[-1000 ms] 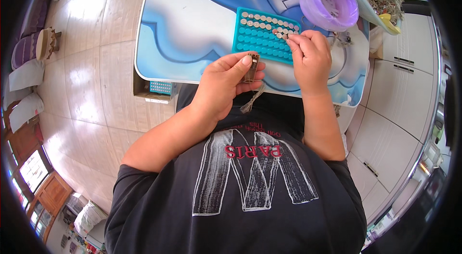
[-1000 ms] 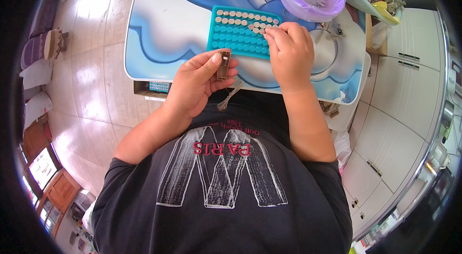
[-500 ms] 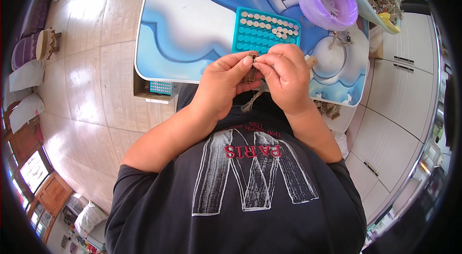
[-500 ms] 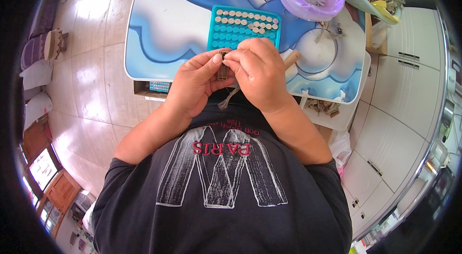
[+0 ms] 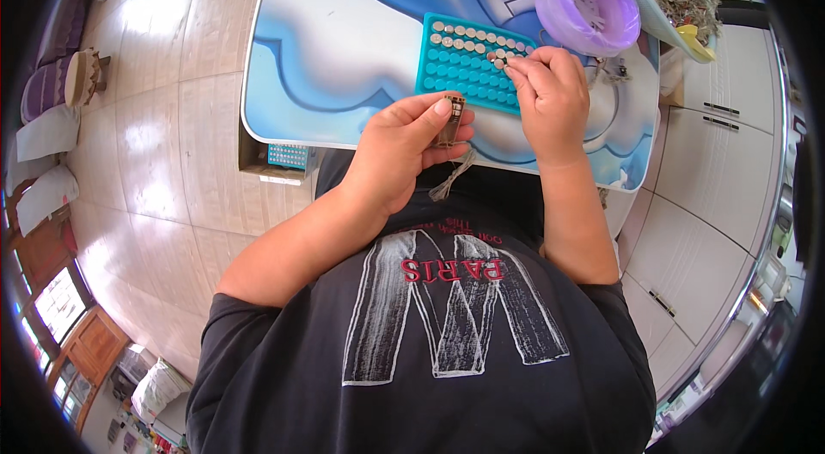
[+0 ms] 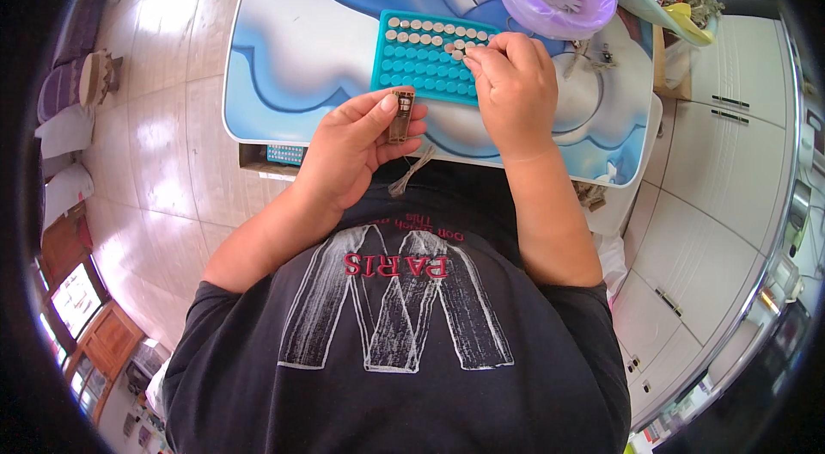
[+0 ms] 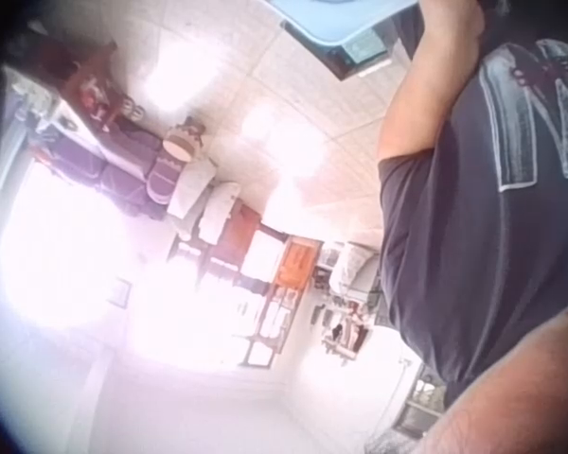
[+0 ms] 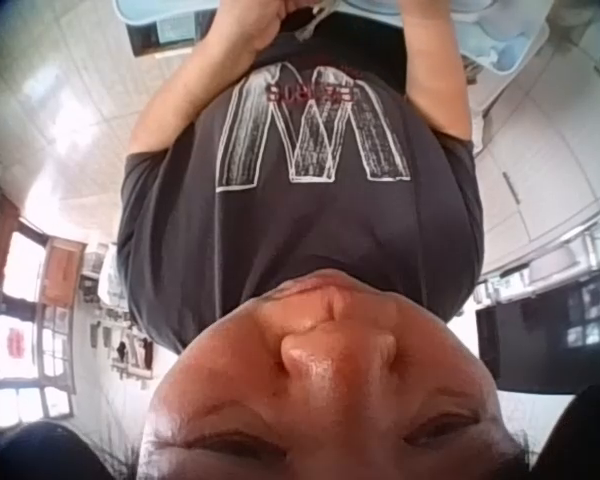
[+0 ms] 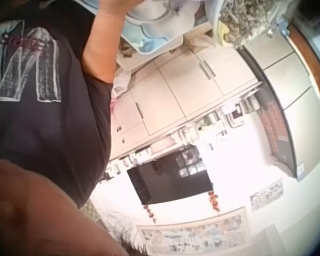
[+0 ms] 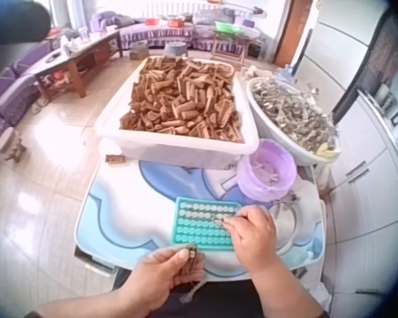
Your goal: The person picks small cylindrical components from parts bins and inserts them into a grid-based assembly tray by hand.
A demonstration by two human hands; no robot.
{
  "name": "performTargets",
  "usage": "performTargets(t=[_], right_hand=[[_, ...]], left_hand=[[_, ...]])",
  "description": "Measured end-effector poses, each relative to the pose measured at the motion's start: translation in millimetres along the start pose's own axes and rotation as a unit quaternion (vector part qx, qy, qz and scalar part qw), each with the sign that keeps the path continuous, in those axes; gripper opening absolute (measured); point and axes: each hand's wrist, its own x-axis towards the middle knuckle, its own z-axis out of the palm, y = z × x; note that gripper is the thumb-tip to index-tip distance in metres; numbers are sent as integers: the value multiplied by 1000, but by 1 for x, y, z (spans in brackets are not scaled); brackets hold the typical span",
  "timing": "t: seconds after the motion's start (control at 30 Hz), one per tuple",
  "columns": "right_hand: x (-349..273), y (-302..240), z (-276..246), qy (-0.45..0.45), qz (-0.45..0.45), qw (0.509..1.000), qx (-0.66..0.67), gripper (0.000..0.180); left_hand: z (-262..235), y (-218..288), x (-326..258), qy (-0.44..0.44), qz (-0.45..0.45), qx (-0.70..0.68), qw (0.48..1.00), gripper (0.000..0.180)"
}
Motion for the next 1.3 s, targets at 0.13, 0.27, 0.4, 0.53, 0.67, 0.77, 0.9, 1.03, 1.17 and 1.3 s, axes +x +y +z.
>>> performTargets(t=[0.13,0.27,0.4,0.53,0.67,0.77,0.9,1.03,1.17,1.3], right_hand=[[-3,-14,-2,16,-8,998,56,14],[-3,-44,-8,1,-22,988,153,17],[-8,-47,-4,-12,-35,988,148,18],[-7,-50,-4,-15,-38,989,141,17],[-10,-54,0,-27,-23,987,159,15],[-15,-56,4,-24,-21,988,154,13],[-20,-53,-1,-48,-47,988,141,22],[-24,-36,-29,-64,-44,991,110,37],[-38,-11,-48,-43,72,996,2,56],[-51,5,-50,-97,97,990,-14,62]], left_hand=[[-2,-1,1,-5,1,5,1000,29],[-3,-2,1,-19,4,-1,1000,28],[-2,-1,0,-16,3,1,1000,29],[-1,-1,-1,-14,0,8,1000,28],[0,-4,-1,-2,15,10,1000,28],[-2,-7,1,-17,23,3,1000,28],[-2,-6,1,-21,32,5,999,27],[-2,-4,0,-4,14,17,1000,25],[-2,-5,-1,-4,9,32,999,25],[2,-1,-2,6,5,34,999,27]])
